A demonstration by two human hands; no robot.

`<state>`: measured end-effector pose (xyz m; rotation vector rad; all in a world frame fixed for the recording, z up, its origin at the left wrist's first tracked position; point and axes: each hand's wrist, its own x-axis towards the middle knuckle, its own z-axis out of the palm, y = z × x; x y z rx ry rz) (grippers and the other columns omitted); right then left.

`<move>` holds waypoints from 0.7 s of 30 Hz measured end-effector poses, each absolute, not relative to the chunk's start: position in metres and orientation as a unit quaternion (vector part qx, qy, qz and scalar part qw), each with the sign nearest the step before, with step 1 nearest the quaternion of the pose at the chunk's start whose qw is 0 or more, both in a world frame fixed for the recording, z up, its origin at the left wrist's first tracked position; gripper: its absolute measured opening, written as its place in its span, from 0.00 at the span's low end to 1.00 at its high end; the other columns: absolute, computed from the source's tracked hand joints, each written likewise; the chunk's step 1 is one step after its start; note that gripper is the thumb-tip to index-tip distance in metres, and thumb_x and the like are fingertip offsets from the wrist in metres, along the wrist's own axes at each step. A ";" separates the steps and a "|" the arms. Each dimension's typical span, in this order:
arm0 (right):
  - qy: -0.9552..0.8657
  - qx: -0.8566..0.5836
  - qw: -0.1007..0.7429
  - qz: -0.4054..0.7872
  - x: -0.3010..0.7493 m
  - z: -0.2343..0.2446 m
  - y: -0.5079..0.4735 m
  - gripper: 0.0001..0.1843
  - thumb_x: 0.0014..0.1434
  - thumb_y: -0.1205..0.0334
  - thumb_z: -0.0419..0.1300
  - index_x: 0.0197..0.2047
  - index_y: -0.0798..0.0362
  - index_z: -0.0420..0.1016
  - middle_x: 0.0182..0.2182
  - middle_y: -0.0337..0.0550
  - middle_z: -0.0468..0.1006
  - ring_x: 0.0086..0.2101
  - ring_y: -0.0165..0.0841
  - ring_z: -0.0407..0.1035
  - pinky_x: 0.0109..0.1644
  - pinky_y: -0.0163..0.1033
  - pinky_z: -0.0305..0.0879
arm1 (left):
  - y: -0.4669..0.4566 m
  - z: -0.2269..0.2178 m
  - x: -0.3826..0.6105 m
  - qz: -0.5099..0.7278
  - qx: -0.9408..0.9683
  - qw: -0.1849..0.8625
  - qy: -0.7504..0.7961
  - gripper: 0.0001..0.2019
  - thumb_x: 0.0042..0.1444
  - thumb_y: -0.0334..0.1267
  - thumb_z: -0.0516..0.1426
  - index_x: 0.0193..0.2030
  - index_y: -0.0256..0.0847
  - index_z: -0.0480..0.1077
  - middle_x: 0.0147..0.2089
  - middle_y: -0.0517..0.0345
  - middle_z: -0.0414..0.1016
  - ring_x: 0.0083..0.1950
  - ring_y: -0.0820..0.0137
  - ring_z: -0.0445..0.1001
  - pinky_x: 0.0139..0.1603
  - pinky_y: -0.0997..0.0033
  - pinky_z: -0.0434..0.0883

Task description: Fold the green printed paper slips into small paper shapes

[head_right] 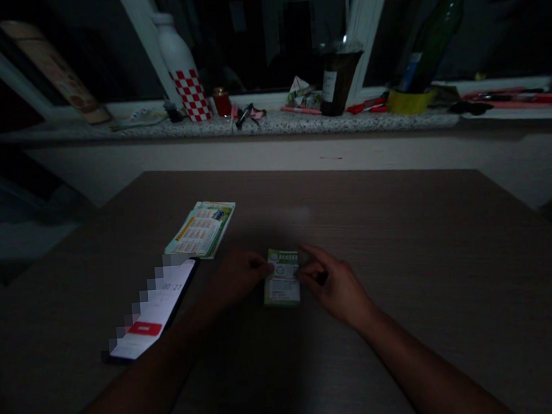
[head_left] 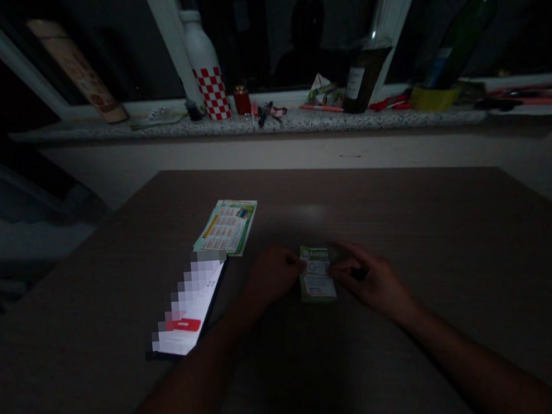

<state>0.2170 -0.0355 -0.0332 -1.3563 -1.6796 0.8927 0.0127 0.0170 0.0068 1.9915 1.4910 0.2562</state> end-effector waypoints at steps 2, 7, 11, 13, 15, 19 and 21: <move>-0.673 -0.542 0.371 0.341 0.217 -0.030 -0.036 0.26 0.57 0.65 0.59 0.59 0.52 0.63 0.32 0.38 0.82 0.32 0.33 0.76 0.40 0.39 0.71 | 0.017 0.006 0.013 0.091 0.763 0.300 0.565 0.14 0.55 0.42 0.54 0.34 0.37 0.79 0.29 0.55 0.79 0.29 0.70 0.73 0.28 0.73 0.60; -0.688 -0.554 0.342 0.320 0.215 -0.023 -0.035 0.25 0.57 0.66 0.59 0.58 0.53 0.64 0.32 0.38 0.83 0.32 0.32 0.77 0.39 0.38 0.71 | 0.015 0.005 0.015 0.071 0.769 0.258 0.581 0.14 0.55 0.43 0.54 0.35 0.39 0.79 0.33 0.53 0.79 0.32 0.68 0.74 0.30 0.72 0.62; -0.692 -0.552 0.337 0.320 0.215 -0.023 -0.035 0.25 0.56 0.66 0.59 0.58 0.52 0.64 0.33 0.38 0.83 0.33 0.33 0.77 0.39 0.37 0.71 | 0.013 0.006 0.014 0.055 0.771 0.233 0.590 0.14 0.55 0.45 0.54 0.34 0.41 0.78 0.34 0.53 0.79 0.35 0.67 0.75 0.33 0.72 0.63; -0.695 -0.551 0.337 0.317 0.216 -0.024 -0.035 0.25 0.56 0.66 0.59 0.58 0.52 0.65 0.33 0.37 0.83 0.33 0.33 0.77 0.39 0.37 0.71 | 0.012 0.005 0.013 0.048 0.772 0.210 0.598 0.13 0.55 0.46 0.55 0.33 0.41 0.77 0.35 0.54 0.79 0.36 0.66 0.75 0.34 0.71 0.64; -0.698 -0.551 0.336 0.311 0.216 -0.024 -0.036 0.25 0.56 0.67 0.60 0.57 0.52 0.65 0.33 0.37 0.84 0.33 0.33 0.77 0.39 0.37 0.71 | 0.010 0.005 0.013 0.049 0.773 0.184 0.605 0.12 0.54 0.46 0.56 0.34 0.41 0.76 0.35 0.54 0.78 0.36 0.65 0.74 0.35 0.70 0.65; -0.697 -0.551 0.332 0.317 0.217 -0.024 -0.036 0.25 0.56 0.67 0.60 0.57 0.51 0.65 0.32 0.37 0.84 0.33 0.33 0.77 0.39 0.37 0.71 | 0.006 0.003 0.017 0.086 0.810 0.167 0.555 0.08 0.57 0.38 0.55 0.38 0.39 0.73 0.37 0.54 0.76 0.37 0.67 0.73 0.39 0.70 0.67; -0.698 -0.547 0.335 0.319 0.217 -0.024 -0.035 0.25 0.56 0.66 0.60 0.57 0.52 0.65 0.33 0.38 0.84 0.33 0.33 0.77 0.40 0.38 0.71 | 0.004 0.001 0.021 0.107 0.851 0.164 0.488 0.09 0.58 0.31 0.52 0.40 0.39 0.74 0.40 0.53 0.75 0.42 0.67 0.73 0.44 0.69 0.67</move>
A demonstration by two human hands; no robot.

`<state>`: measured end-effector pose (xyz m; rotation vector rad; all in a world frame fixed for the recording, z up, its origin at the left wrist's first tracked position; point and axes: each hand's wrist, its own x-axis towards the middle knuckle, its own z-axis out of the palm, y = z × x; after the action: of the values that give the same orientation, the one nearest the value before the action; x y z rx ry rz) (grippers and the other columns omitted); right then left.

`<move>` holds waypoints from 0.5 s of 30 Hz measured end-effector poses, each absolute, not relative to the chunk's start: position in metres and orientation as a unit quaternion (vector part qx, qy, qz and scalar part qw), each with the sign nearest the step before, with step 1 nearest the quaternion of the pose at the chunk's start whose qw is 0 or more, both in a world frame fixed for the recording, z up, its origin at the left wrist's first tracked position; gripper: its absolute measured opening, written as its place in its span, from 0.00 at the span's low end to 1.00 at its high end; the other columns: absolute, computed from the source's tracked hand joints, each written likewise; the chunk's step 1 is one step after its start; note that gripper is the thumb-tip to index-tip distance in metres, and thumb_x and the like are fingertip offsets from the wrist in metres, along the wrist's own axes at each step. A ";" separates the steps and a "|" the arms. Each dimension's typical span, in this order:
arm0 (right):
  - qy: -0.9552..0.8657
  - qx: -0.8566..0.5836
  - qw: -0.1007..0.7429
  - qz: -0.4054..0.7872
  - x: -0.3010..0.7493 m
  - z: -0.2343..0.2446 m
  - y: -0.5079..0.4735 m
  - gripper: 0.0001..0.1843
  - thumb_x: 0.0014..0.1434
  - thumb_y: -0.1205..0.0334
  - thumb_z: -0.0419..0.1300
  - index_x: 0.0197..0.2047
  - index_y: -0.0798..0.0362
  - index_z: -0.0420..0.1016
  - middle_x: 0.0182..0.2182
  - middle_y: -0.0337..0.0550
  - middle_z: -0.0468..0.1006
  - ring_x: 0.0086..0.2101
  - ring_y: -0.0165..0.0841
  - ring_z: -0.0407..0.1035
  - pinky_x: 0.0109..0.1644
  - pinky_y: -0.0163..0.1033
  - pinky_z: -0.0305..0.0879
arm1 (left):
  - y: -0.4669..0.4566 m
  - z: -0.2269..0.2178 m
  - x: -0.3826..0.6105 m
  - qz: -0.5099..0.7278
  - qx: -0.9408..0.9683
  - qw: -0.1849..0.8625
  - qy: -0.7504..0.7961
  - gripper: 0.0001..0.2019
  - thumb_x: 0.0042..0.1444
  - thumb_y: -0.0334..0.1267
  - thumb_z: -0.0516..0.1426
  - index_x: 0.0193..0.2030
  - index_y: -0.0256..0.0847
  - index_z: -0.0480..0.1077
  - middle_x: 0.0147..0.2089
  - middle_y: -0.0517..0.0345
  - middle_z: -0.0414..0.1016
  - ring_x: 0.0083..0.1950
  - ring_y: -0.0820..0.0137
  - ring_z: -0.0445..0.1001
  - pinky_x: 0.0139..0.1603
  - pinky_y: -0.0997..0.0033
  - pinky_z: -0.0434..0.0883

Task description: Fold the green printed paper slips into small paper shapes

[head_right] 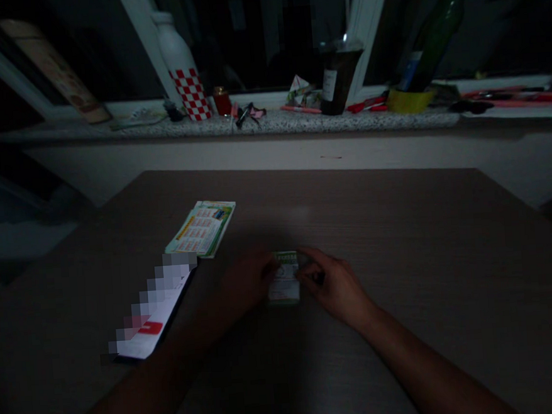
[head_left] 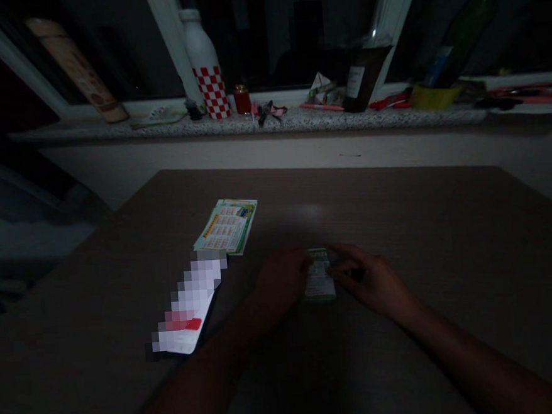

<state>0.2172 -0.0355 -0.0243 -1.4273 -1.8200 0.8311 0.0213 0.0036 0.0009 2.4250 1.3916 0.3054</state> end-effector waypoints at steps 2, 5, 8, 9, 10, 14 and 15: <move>-0.700 -0.544 0.335 0.320 0.217 -0.025 -0.035 0.25 0.56 0.66 0.60 0.57 0.52 0.65 0.33 0.38 0.84 0.32 0.33 0.77 0.39 0.38 0.71 | 0.003 -0.002 0.025 0.111 0.882 0.161 0.428 0.12 0.58 0.27 0.51 0.42 0.39 0.75 0.43 0.53 0.75 0.46 0.67 0.71 0.49 0.69 0.67; -0.699 -0.544 0.336 0.320 0.217 -0.026 -0.036 0.24 0.56 0.66 0.59 0.57 0.52 0.65 0.32 0.38 0.83 0.30 0.33 0.77 0.36 0.38 0.70 | 0.002 -0.006 0.027 0.100 0.904 0.152 0.388 0.13 0.58 0.26 0.52 0.41 0.40 0.76 0.45 0.53 0.75 0.50 0.66 0.70 0.53 0.67 0.66; -0.700 -0.547 0.342 0.307 0.216 -0.027 -0.037 0.22 0.56 0.66 0.59 0.55 0.52 0.67 0.31 0.38 0.83 0.31 0.33 0.77 0.37 0.38 0.70 | 0.002 -0.007 0.026 0.096 0.911 0.144 0.375 0.12 0.59 0.28 0.52 0.40 0.41 0.77 0.45 0.53 0.75 0.50 0.64 0.70 0.53 0.66 0.66; -0.702 -0.547 0.344 0.300 0.215 -0.028 -0.037 0.21 0.57 0.66 0.59 0.55 0.52 0.68 0.31 0.38 0.83 0.31 0.33 0.77 0.38 0.38 0.70 | 0.002 -0.007 0.026 0.095 0.912 0.144 0.372 0.12 0.59 0.29 0.52 0.40 0.41 0.77 0.45 0.53 0.75 0.50 0.64 0.70 0.52 0.66 0.67; -0.704 -0.546 0.346 0.294 0.215 -0.028 -0.037 0.21 0.57 0.67 0.59 0.54 0.52 0.68 0.31 0.38 0.83 0.31 0.33 0.77 0.37 0.38 0.70 | 0.001 -0.007 0.026 0.093 0.913 0.146 0.368 0.12 0.59 0.29 0.52 0.40 0.41 0.77 0.45 0.52 0.75 0.50 0.64 0.70 0.51 0.65 0.67; -0.705 -0.555 0.349 0.272 0.215 -0.027 -0.035 0.18 0.57 0.67 0.58 0.51 0.51 0.71 0.32 0.39 0.83 0.31 0.34 0.77 0.37 0.38 0.70 | -0.001 -0.004 0.027 0.088 0.913 0.147 0.370 0.12 0.59 0.29 0.53 0.41 0.40 0.78 0.46 0.52 0.75 0.51 0.63 0.70 0.53 0.65 0.67; -0.705 -0.556 0.350 0.267 0.215 -0.026 -0.035 0.17 0.57 0.67 0.58 0.51 0.51 0.72 0.32 0.40 0.84 0.32 0.35 0.78 0.37 0.38 0.71 | -0.001 -0.004 0.027 0.086 0.913 0.146 0.371 0.12 0.59 0.29 0.53 0.41 0.40 0.78 0.47 0.52 0.75 0.52 0.63 0.70 0.54 0.65 0.67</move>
<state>0.2145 -0.0346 -0.0261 -1.4394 -1.8262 0.6924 0.0272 -0.0014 -0.0036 2.6305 1.0672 0.2473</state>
